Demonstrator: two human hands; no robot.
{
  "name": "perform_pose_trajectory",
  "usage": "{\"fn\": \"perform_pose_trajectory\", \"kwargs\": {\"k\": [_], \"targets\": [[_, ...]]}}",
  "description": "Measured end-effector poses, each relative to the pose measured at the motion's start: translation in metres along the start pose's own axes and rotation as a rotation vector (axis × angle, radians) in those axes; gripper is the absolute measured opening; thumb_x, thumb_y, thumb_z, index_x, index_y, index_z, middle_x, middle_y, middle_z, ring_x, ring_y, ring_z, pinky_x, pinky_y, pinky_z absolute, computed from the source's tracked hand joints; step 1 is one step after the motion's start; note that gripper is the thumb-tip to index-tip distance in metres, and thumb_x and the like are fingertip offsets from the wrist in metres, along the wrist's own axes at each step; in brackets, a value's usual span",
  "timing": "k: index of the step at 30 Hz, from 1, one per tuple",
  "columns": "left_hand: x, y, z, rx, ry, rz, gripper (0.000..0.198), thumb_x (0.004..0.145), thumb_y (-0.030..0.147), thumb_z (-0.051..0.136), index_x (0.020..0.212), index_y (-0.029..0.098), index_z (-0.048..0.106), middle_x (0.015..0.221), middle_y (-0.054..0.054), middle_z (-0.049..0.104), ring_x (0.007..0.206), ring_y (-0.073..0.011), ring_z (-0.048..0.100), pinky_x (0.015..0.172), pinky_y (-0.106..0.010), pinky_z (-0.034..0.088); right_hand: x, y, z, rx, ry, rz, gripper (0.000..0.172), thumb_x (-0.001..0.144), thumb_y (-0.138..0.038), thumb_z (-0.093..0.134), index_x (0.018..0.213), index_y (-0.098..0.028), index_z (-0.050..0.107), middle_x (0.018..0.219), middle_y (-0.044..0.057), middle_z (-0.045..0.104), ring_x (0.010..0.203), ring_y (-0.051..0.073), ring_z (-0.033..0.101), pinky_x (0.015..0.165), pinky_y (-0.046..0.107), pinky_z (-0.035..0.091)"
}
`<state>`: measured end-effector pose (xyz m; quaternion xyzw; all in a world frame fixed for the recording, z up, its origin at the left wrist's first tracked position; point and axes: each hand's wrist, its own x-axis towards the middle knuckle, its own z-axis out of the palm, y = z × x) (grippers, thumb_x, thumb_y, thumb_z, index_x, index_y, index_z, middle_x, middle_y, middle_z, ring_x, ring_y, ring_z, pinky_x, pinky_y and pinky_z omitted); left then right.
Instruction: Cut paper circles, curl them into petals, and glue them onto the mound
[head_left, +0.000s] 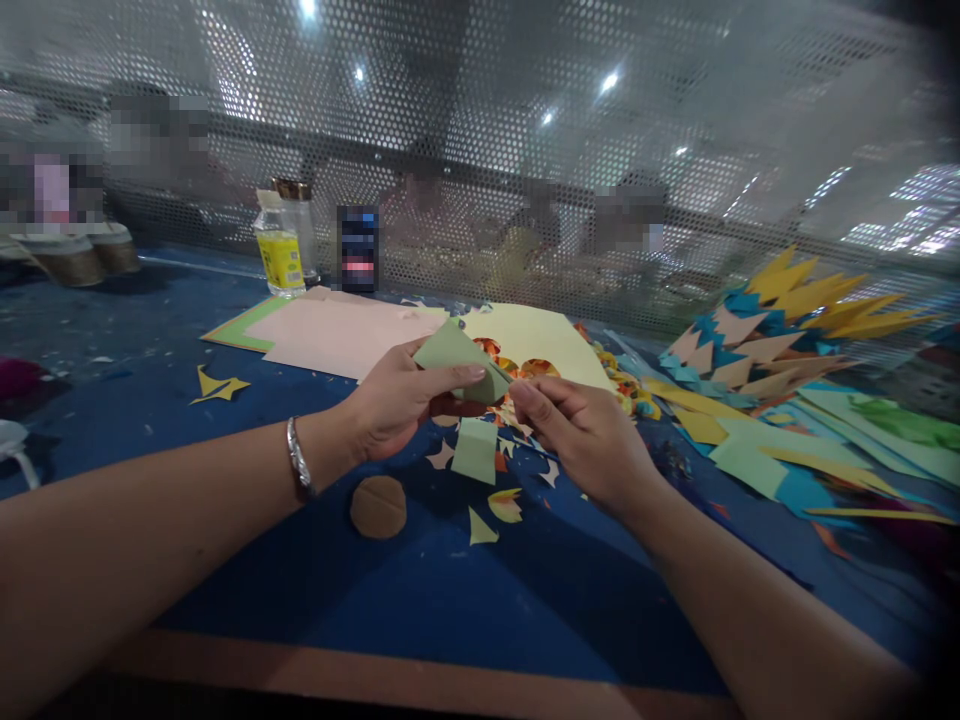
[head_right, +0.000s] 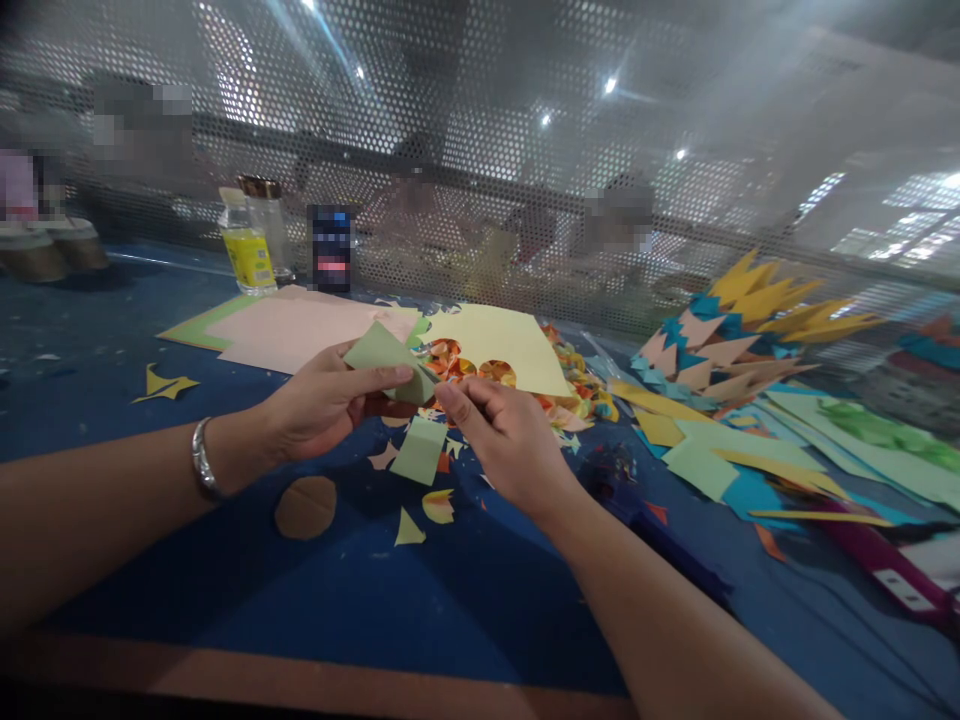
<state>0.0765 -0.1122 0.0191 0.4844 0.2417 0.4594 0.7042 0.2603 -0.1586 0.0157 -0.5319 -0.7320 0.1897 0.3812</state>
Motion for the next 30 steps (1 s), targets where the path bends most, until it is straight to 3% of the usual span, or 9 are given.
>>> {"fn": "perform_pose_trajectory", "kwargs": {"k": [30], "targets": [[-0.0008,-0.005,-0.0017,0.003,-0.061,-0.065,0.022,0.068,0.02,0.078,0.084,0.013,0.065,0.077,-0.005,0.069,0.07,-0.0166,0.066,0.062,-0.03,0.056,-0.002,0.0025,0.0007,-0.058,0.009,-0.004,0.044,0.092,-0.054,0.044,0.066,-0.019,0.051,0.058,-0.002,0.041,0.053,0.01,0.037,0.051,0.025,0.028]]}}
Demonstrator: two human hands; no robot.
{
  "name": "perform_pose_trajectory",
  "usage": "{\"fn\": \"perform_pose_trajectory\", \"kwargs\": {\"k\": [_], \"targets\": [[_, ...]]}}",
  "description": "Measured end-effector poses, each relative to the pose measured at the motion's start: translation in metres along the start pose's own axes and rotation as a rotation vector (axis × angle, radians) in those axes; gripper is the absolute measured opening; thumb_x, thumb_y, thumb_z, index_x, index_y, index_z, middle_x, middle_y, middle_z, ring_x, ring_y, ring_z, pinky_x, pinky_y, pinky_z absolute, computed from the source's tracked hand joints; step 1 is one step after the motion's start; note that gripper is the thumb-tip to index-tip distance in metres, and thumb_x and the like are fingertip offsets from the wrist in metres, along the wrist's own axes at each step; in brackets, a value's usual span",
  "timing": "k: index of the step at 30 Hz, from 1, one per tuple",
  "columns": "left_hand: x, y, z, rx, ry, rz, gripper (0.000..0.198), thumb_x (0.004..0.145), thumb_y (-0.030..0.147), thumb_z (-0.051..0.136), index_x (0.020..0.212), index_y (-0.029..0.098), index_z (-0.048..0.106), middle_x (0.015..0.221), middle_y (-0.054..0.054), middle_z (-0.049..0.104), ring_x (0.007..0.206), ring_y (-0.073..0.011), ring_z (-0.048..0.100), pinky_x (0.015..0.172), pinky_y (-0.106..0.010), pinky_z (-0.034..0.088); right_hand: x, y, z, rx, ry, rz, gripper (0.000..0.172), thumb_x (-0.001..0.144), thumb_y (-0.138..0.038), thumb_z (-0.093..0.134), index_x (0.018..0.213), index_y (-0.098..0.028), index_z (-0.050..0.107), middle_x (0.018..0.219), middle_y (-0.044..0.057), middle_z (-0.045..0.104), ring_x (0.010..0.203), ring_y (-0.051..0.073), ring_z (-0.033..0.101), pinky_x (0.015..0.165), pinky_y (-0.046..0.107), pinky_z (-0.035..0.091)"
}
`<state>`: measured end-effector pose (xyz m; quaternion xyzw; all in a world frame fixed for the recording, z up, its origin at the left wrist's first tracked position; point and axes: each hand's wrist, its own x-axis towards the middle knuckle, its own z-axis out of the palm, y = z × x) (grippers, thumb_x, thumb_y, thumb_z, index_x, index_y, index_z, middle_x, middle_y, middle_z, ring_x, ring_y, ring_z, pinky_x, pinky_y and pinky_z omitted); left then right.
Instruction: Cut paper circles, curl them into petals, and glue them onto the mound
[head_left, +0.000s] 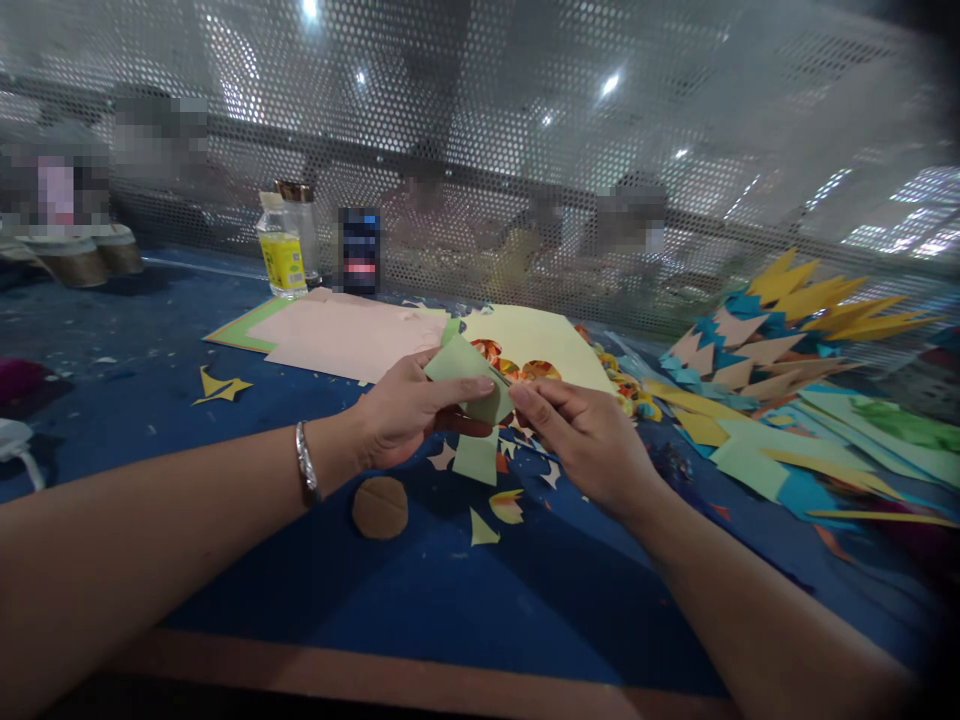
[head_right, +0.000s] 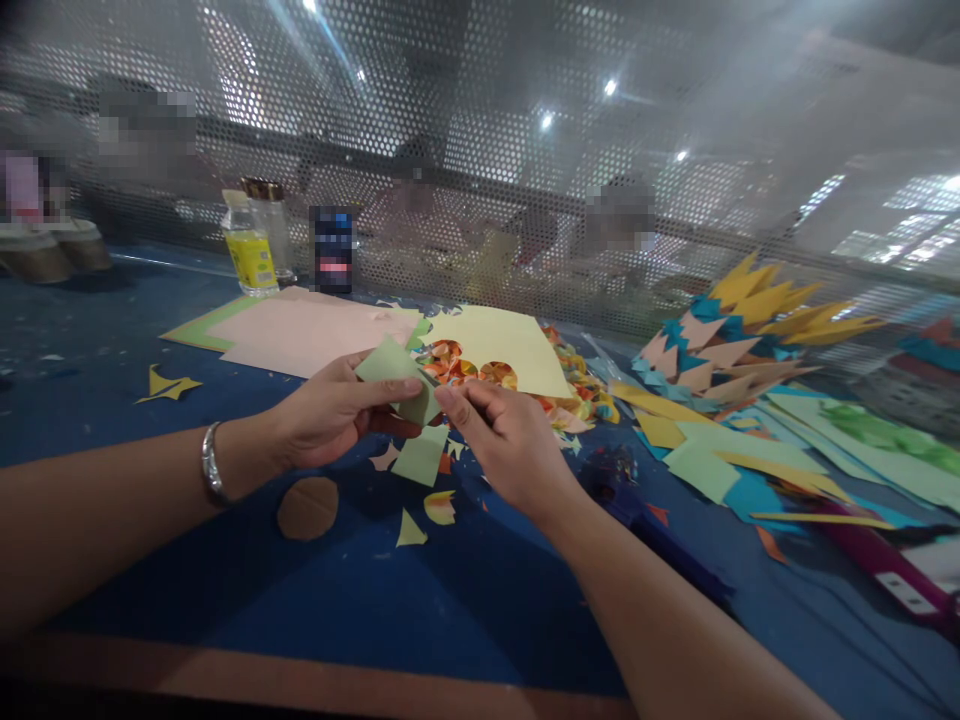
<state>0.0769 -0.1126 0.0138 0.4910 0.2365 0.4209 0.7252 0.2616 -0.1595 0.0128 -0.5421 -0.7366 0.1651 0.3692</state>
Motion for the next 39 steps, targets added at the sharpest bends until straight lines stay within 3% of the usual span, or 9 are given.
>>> {"fn": "perform_pose_trajectory", "kwargs": {"k": [16,25,39], "targets": [[-0.0006,-0.0006,-0.0013,0.018,-0.036,-0.054,0.022,0.071,0.018,0.076,0.089,0.013,0.066,0.082,-0.005,0.07,0.073,-0.0155,0.065,0.064,-0.029,0.055,0.0009,-0.0013,-0.0015,-0.041,-0.004,-0.025,0.043,0.091,-0.054,0.045,0.069,-0.019,0.057,0.061,-0.001,0.05,0.057,0.012,0.045,0.053,0.024,0.034],[-0.0003,-0.001,-0.0005,0.033,-0.034,-0.063,0.023,0.07,0.017,0.076,0.089,0.011,0.065,0.081,-0.007,0.069,0.072,-0.0163,0.065,0.061,-0.029,0.054,0.0007,-0.0027,-0.0016,-0.055,-0.008,-0.016,0.042,0.091,-0.054,0.045,0.072,-0.019,0.06,0.06,-0.002,0.048,0.056,0.011,0.044,0.051,0.024,0.032],[-0.0005,0.0001,-0.0015,0.094,-0.033,-0.08,0.023,0.069,0.021,0.077,0.087,0.012,0.065,0.078,-0.004,0.067,0.068,-0.0138,0.063,0.057,-0.026,0.054,0.0024,-0.0028,0.0009,-0.078,0.017,-0.051,0.044,0.092,-0.052,0.045,0.064,-0.019,0.052,0.056,-0.003,0.04,0.053,0.01,0.039,0.049,0.024,0.03]]}}
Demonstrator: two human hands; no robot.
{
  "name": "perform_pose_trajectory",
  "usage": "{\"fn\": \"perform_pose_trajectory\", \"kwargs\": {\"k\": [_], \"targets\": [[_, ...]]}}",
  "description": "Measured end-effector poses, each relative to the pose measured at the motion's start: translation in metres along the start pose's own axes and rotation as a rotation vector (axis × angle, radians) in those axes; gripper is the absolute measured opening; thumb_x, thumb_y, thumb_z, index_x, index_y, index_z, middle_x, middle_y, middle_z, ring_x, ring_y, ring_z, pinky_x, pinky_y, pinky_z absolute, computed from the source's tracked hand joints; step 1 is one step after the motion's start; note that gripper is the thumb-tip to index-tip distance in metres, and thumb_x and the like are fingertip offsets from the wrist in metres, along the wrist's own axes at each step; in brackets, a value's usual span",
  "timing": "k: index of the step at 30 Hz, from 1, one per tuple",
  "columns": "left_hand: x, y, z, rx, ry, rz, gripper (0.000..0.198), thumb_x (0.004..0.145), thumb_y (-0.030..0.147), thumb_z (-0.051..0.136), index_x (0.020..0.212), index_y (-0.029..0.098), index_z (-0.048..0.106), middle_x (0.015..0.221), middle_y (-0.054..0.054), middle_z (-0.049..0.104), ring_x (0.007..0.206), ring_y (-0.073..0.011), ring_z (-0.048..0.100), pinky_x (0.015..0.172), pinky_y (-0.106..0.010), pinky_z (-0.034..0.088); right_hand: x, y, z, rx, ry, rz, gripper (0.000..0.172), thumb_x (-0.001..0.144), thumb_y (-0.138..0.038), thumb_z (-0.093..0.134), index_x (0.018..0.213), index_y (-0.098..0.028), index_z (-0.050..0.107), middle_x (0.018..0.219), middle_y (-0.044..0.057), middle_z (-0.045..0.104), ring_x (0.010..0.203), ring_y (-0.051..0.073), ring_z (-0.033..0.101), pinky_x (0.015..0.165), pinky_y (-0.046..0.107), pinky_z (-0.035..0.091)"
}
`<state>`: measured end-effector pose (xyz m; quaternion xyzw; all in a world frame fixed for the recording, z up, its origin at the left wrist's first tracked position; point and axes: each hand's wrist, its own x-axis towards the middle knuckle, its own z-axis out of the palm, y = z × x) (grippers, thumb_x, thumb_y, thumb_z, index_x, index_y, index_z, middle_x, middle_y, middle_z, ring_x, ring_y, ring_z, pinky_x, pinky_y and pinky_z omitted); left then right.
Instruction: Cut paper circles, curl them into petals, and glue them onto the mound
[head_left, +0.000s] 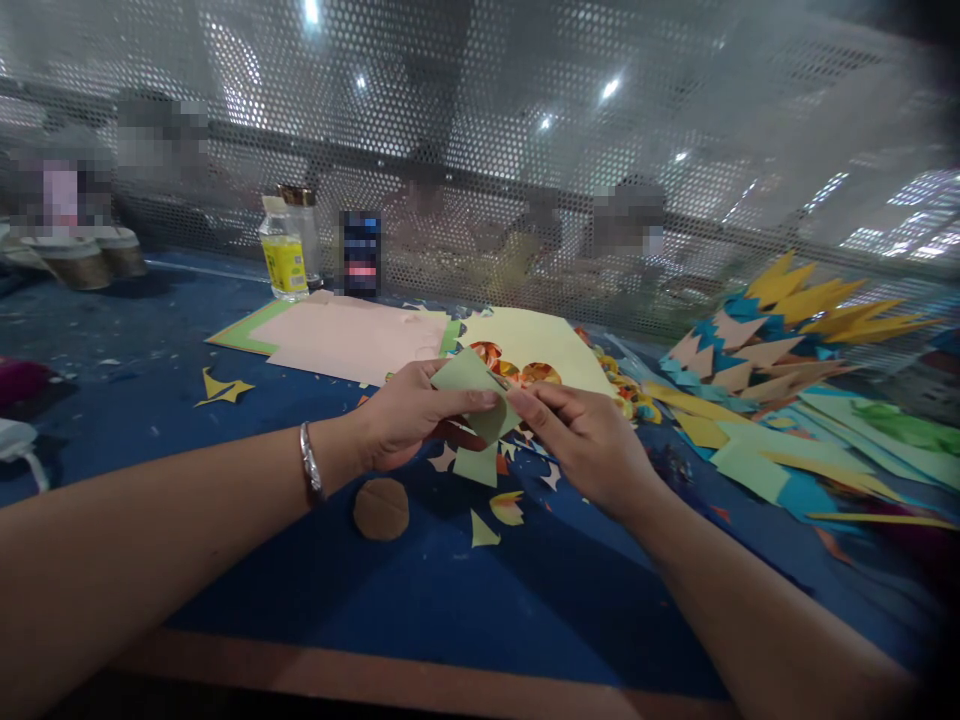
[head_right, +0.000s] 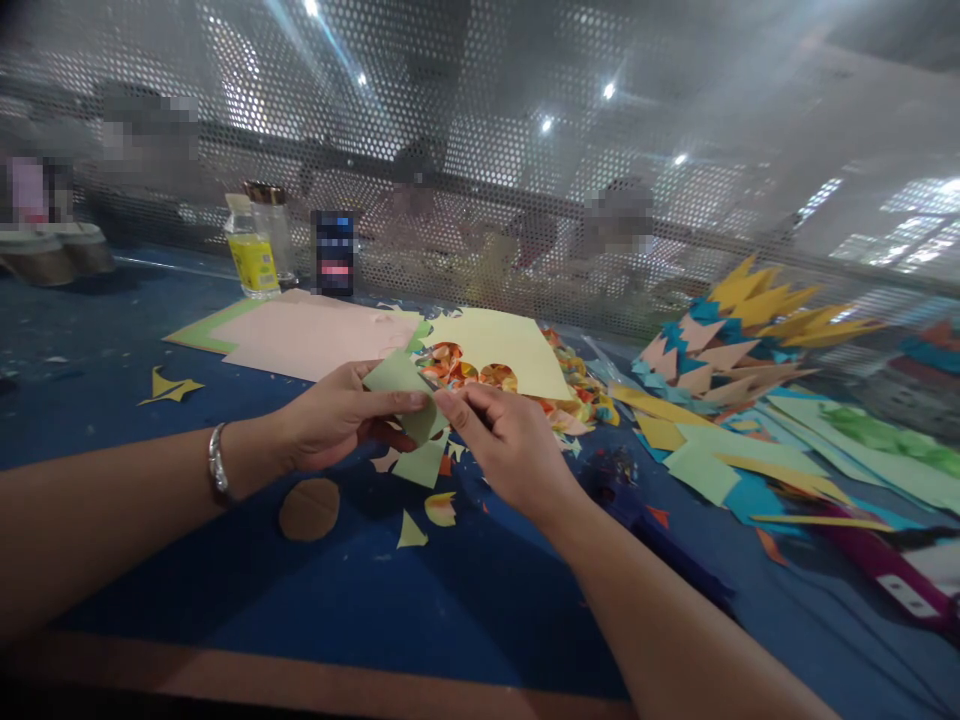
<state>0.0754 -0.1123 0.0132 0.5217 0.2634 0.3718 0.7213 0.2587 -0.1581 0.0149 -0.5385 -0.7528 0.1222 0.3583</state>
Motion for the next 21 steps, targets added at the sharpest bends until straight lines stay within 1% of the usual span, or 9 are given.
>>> {"fn": "perform_pose_trajectory", "kwargs": {"k": [3,6,9,13,17,21], "targets": [[0.0005,0.0017,-0.0015,0.051,0.016,0.025,0.019,0.075,0.025,0.072,0.087,0.013,0.065,0.078,-0.004,0.067,0.067,-0.014,0.064,0.055,-0.026,0.054,-0.0005,0.0005,-0.0012,-0.006,0.0,0.004,0.043,0.092,-0.053,0.044,0.068,-0.019,0.057,0.058,-0.002,0.045,0.055,0.011,0.042,0.051,0.024,0.032],[0.0012,0.0023,-0.0027,0.089,0.029,0.049,0.019,0.077,0.028,0.07,0.086,0.013,0.066,0.079,-0.005,0.067,0.067,-0.0146,0.065,0.056,-0.026,0.055,-0.0009,0.0006,-0.0021,-0.012,-0.008,0.021,0.043,0.092,-0.053,0.044,0.071,-0.019,0.059,0.061,-0.001,0.049,0.056,0.012,0.044,0.052,0.024,0.033],[0.0017,0.0019,-0.0038,0.11,0.021,0.068,0.019,0.076,0.029,0.071,0.086,0.012,0.067,0.08,-0.005,0.067,0.067,-0.0145,0.065,0.056,-0.026,0.054,-0.0009,0.0009,-0.0022,0.001,-0.014,0.026,0.043,0.092,-0.054,0.044,0.071,-0.019,0.059,0.061,-0.001,0.048,0.057,0.012,0.044,0.052,0.024,0.033],[0.0013,0.0027,-0.0043,0.117,0.003,0.076,0.017,0.075,0.028,0.072,0.083,0.013,0.067,0.076,-0.004,0.066,0.065,-0.0132,0.064,0.054,-0.025,0.053,-0.0008,0.0022,-0.0019,0.0,-0.022,0.032,0.043,0.091,-0.055,0.045,0.071,-0.019,0.059,0.059,-0.002,0.046,0.055,0.011,0.041,0.051,0.024,0.031],[0.0009,0.0043,-0.0038,0.114,0.0,0.061,0.018,0.073,0.028,0.073,0.083,0.013,0.068,0.073,-0.003,0.066,0.062,-0.012,0.063,0.053,-0.024,0.052,-0.0011,0.0025,-0.0021,-0.009,-0.011,0.02,0.043,0.091,-0.054,0.045,0.071,-0.019,0.059,0.062,0.0,0.051,0.056,0.012,0.044,0.051,0.025,0.032],[0.0022,0.0038,-0.0045,0.116,-0.032,0.036,0.021,0.072,0.029,0.074,0.085,0.013,0.068,0.074,-0.003,0.067,0.061,-0.0118,0.062,0.051,-0.023,0.051,-0.0015,0.001,-0.0026,0.034,-0.038,0.028,0.043,0.091,-0.054,0.045,0.07,-0.019,0.058,0.062,0.0,0.052,0.058,0.012,0.045,0.052,0.025,0.034]]}}
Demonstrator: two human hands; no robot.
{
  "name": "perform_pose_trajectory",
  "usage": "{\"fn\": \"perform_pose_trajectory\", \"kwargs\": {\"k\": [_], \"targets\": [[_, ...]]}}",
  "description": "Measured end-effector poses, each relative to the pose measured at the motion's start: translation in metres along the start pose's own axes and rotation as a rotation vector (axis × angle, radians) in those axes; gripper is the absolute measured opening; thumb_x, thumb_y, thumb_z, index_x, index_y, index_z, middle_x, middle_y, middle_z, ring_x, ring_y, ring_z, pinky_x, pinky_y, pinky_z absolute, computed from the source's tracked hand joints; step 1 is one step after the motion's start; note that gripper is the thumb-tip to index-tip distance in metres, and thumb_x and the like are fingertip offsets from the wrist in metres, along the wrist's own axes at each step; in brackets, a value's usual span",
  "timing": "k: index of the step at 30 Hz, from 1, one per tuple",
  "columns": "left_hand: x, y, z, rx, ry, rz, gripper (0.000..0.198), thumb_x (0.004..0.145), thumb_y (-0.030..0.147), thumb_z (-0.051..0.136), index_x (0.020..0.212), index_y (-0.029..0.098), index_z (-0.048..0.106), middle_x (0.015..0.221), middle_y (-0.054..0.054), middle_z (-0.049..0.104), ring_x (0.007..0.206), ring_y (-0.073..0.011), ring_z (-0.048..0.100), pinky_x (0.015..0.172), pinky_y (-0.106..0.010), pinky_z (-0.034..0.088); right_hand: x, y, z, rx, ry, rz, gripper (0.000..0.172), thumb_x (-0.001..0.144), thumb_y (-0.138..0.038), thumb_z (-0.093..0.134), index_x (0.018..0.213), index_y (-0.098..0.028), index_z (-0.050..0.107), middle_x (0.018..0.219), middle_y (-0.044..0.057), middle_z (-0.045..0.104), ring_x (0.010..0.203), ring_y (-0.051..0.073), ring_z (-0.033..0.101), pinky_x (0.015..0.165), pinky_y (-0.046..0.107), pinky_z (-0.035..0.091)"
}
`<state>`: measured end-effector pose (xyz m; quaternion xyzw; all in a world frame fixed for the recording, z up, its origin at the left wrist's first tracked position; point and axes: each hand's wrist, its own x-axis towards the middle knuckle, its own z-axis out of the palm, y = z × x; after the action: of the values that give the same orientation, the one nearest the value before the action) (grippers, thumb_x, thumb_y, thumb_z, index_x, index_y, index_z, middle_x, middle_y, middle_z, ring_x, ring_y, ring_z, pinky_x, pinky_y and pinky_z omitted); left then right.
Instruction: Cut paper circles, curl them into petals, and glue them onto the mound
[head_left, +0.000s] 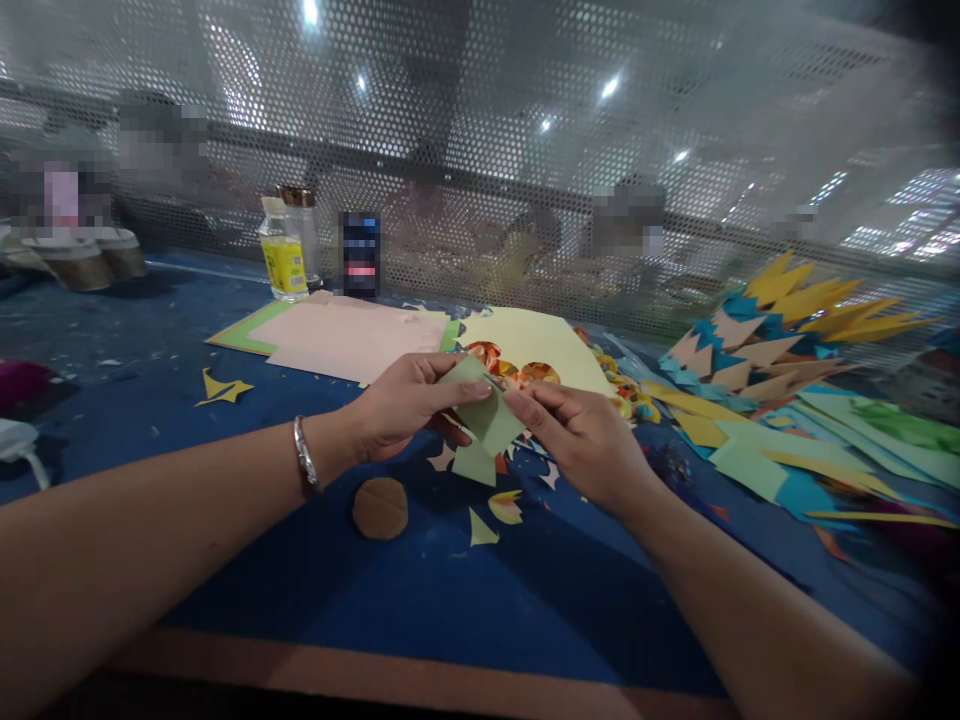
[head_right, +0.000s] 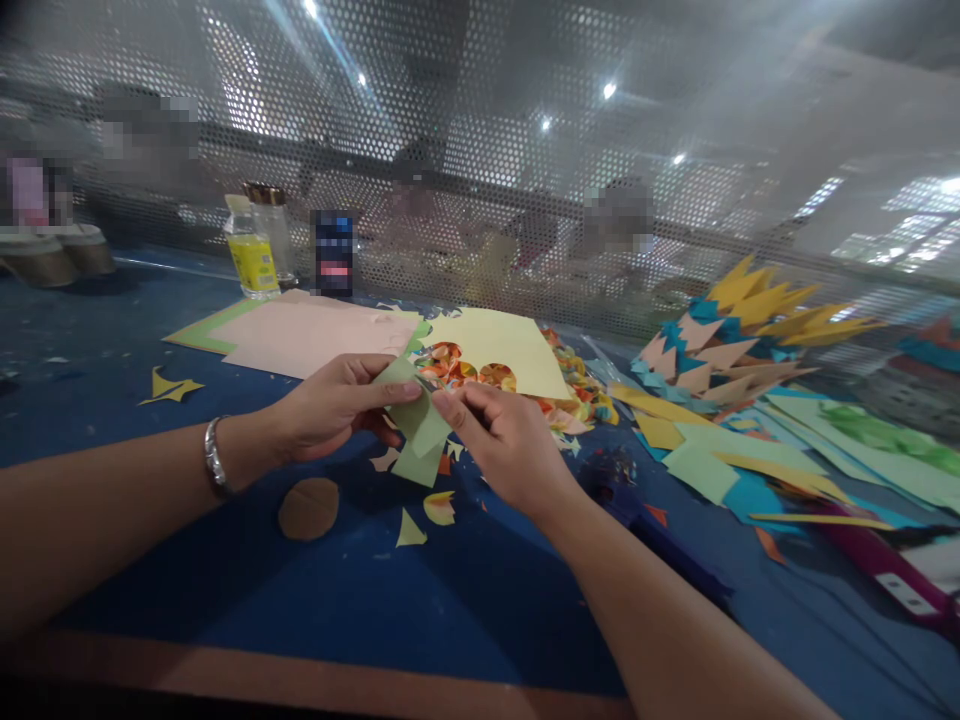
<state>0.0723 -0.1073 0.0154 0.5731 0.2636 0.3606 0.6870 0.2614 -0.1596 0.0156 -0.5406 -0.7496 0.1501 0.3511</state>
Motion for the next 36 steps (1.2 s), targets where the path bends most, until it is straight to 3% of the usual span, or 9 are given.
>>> {"fn": "perform_pose_trajectory", "kwargs": {"k": [14,23,36], "targets": [[0.0016,-0.0057,-0.0037,-0.046,-0.086,-0.039,0.02,0.075,0.028,0.073,0.088,0.014,0.069,0.076,-0.004,0.067,0.057,-0.0088,0.06,0.05,-0.021,0.052,-0.0003,-0.0017,0.0017,-0.011,0.008,-0.023,0.042,0.092,-0.052,0.045,0.067,-0.019,0.053,0.06,-0.002,0.046,0.056,0.011,0.043,0.051,0.025,0.033],[0.0009,-0.0051,0.0,-0.078,-0.056,-0.074,0.017,0.074,0.026,0.074,0.084,0.013,0.07,0.075,-0.004,0.067,0.058,-0.0089,0.06,0.05,-0.02,0.05,-0.0003,-0.0014,0.0015,-0.013,0.01,-0.016,0.041,0.091,-0.052,0.046,0.07,-0.019,0.059,0.065,0.0,0.054,0.06,0.013,0.048,0.055,0.025,0.038],[0.0001,-0.0067,0.0004,-0.061,-0.073,-0.09,0.024,0.069,0.031,0.078,0.08,0.012,0.07,0.073,-0.004,0.067,0.058,-0.0094,0.06,0.049,-0.02,0.049,-0.0008,-0.0034,0.001,-0.012,0.003,-0.033,0.04,0.092,-0.05,0.045,0.067,-0.019,0.053,0.061,-0.002,0.048,0.057,0.012,0.045,0.052,0.024,0.033]]}}
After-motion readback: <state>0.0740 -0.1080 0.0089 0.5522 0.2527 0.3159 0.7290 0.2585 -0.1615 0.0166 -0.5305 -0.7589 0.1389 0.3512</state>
